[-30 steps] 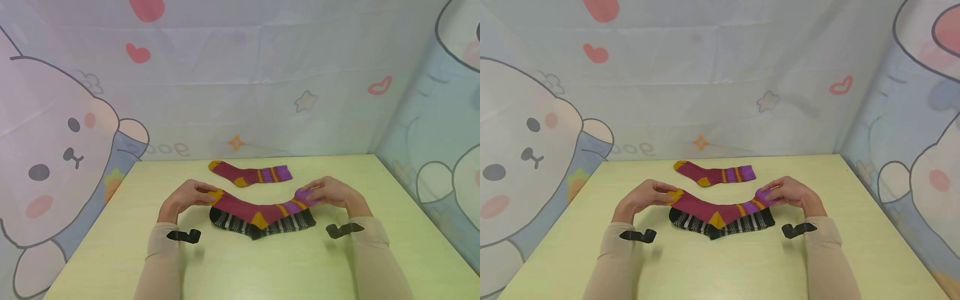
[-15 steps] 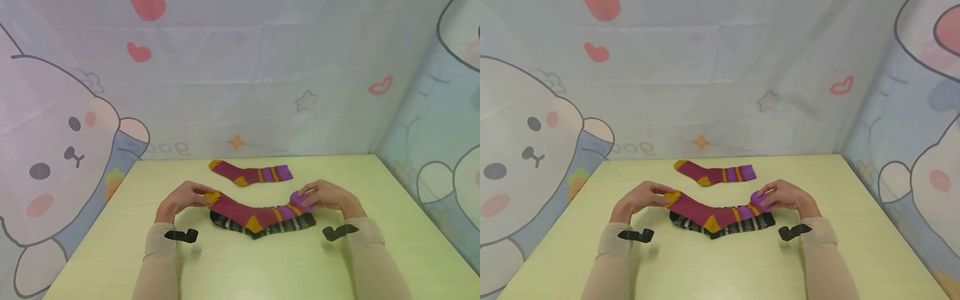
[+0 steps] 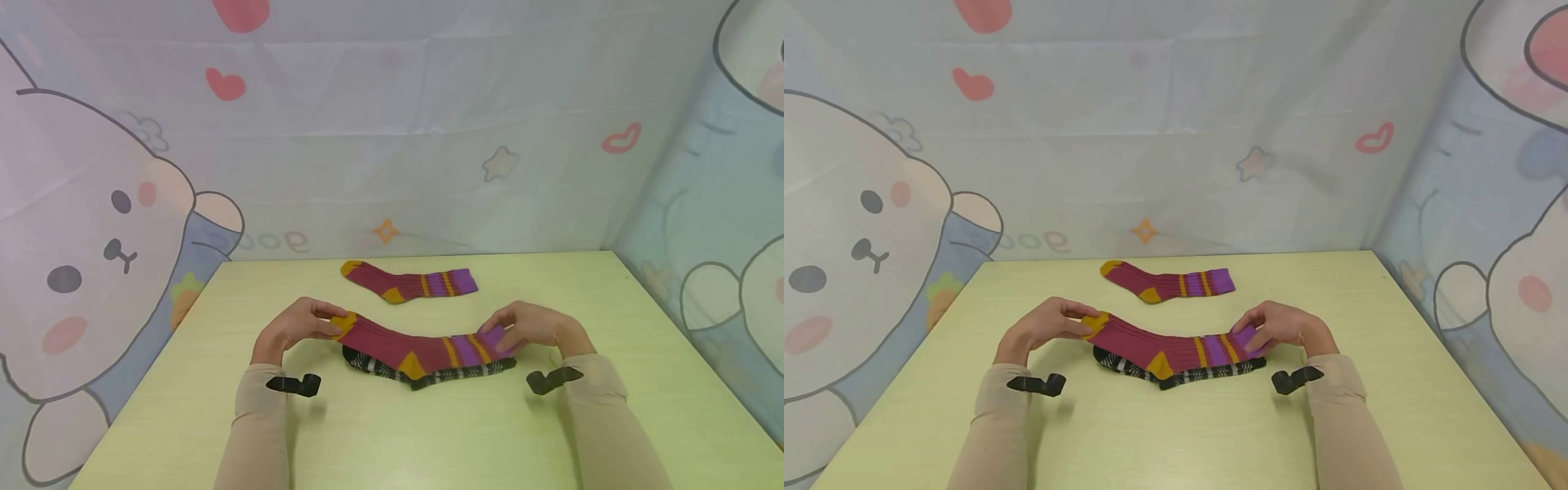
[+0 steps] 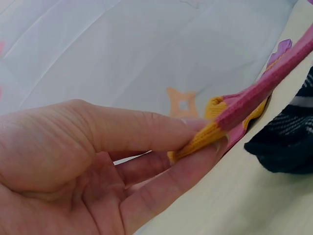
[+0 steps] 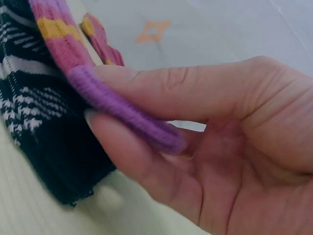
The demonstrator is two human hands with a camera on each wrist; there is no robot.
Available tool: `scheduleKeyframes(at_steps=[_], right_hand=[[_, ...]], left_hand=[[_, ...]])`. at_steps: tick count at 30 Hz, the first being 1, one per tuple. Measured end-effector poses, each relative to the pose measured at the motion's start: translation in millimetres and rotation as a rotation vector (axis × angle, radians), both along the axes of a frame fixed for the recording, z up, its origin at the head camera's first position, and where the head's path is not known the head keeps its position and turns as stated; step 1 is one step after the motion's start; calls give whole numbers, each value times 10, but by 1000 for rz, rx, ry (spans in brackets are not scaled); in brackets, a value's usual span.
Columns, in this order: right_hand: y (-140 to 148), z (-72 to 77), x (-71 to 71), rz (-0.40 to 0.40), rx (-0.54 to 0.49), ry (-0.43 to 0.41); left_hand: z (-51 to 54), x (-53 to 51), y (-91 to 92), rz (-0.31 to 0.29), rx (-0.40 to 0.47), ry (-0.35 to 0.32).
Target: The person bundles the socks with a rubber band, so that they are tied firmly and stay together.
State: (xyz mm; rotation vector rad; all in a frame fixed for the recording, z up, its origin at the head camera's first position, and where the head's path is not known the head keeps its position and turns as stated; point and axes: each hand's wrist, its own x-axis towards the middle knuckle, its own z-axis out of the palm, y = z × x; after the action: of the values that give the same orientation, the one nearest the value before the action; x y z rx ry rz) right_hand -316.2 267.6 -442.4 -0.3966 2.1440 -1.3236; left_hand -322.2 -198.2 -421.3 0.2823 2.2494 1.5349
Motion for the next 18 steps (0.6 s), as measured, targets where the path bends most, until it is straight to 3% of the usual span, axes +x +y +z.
scheduleKeyframes(at_steps=[10,18], right_hand=[[-74,5,17,-3,102,40],[-134,99,58,-4,175,71]], left_hand=[[-24,2,-32,1,-11,-14],[-35,1,-54,-21,-24,-14]])
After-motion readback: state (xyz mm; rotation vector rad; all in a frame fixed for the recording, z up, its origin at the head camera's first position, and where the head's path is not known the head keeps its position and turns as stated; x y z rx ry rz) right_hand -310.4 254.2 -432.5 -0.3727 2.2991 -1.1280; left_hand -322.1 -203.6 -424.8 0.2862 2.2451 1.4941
